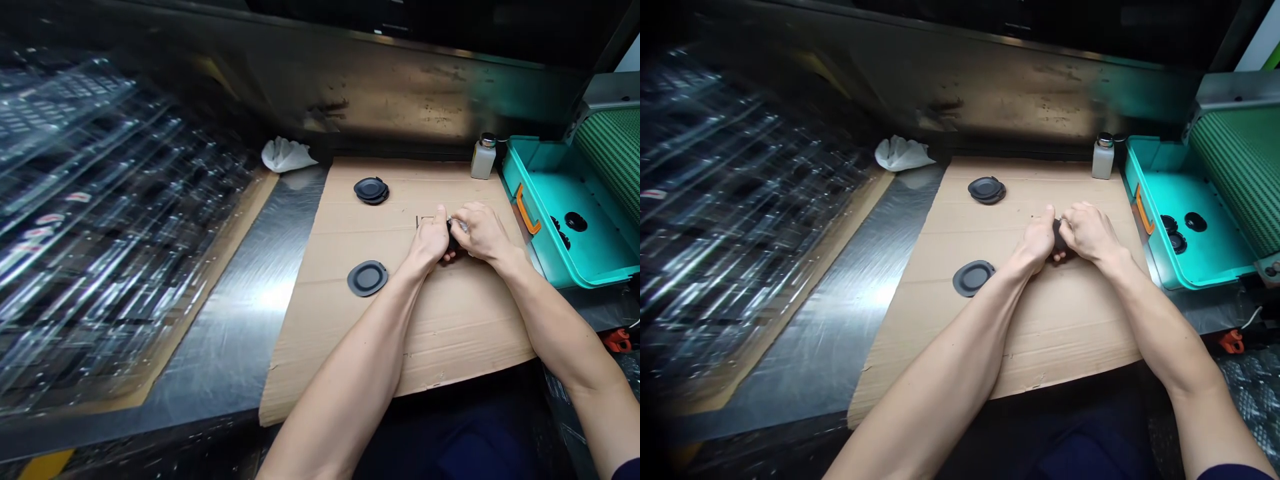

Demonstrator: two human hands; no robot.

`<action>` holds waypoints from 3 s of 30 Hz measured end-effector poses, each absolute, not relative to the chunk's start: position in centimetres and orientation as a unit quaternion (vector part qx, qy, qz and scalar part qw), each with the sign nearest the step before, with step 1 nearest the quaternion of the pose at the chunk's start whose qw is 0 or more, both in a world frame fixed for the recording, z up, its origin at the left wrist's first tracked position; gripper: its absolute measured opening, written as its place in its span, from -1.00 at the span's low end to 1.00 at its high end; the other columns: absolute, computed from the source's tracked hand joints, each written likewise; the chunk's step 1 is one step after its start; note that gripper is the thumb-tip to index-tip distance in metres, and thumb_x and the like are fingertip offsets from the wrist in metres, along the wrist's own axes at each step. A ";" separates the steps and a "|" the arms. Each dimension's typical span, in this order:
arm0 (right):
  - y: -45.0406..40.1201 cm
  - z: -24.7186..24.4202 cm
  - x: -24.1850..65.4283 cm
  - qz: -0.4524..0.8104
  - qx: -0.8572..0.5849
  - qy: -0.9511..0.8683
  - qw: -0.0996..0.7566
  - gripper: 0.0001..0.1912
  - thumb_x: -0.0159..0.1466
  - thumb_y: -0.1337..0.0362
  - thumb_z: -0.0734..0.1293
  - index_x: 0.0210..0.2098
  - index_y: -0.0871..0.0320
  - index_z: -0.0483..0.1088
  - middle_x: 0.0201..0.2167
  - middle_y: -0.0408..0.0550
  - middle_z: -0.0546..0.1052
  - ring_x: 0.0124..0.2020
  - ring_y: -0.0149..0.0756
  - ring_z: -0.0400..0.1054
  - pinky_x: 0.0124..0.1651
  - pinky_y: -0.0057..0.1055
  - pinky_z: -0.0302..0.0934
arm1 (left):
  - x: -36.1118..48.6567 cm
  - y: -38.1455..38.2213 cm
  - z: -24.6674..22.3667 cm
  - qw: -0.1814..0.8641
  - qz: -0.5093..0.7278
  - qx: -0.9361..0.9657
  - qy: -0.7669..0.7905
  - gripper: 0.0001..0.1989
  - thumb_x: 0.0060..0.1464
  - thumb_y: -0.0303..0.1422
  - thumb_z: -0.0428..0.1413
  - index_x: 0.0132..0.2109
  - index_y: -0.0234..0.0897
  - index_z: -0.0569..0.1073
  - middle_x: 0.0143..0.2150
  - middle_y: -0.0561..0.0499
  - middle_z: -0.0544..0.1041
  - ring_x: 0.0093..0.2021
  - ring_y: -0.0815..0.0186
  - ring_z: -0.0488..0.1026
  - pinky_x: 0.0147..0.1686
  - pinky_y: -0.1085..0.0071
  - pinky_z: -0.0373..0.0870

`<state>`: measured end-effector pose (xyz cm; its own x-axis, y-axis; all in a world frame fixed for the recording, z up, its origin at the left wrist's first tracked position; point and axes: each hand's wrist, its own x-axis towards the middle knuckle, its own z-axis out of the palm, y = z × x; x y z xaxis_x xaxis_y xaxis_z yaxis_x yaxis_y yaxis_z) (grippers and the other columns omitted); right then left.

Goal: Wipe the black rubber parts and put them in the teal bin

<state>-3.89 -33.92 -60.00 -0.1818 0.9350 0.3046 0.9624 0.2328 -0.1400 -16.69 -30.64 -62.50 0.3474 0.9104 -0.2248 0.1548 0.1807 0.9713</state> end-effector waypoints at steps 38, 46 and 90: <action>-34.1 -60.7 -2.5 0.075 -0.612 -0.708 0.344 -0.76 0.38 0.22 0.20 -0.26 0.15 0.48 -0.26 -0.07 0.57 -0.23 -0.28 0.38 -0.15 -0.42 0.14 | -17.9 -27.8 -61.8 0.828 0.307 0.205 0.421 -0.49 0.35 -0.19 -0.29 -0.14 -0.45 0.45 -0.54 -0.17 0.50 -0.65 0.31 0.40 -0.71 0.51 0.35; -34.5 -60.3 -3.1 0.049 -0.635 -0.730 0.248 -0.77 0.41 0.24 0.19 -0.19 0.11 0.49 -0.18 -0.04 0.53 -0.14 -0.21 0.36 -0.09 -0.35 0.13 | -16.8 -29.2 -61.5 0.789 0.290 0.313 0.442 -0.47 0.36 -0.15 -0.30 -0.20 -0.41 0.44 -0.61 -0.14 0.48 -0.69 0.26 0.39 -0.75 0.46 0.30; -35.1 -59.3 -2.6 0.045 -0.673 -0.622 0.397 -0.79 0.37 0.19 0.28 -0.17 0.15 0.51 -0.22 0.00 0.62 -0.19 -0.22 0.47 -0.12 -0.36 0.23 | -18.0 -28.0 -62.4 0.832 0.322 0.207 0.402 -0.47 0.37 -0.18 -0.30 -0.15 -0.46 0.46 -0.50 -0.22 0.55 -0.61 0.28 0.45 -0.63 0.46 0.43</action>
<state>-2.57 -35.12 -59.32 0.2230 0.8728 0.4341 0.8019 0.0889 -0.5907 -17.98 -28.02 -62.37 0.4692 0.7019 -0.5358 -0.3690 0.7071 0.6032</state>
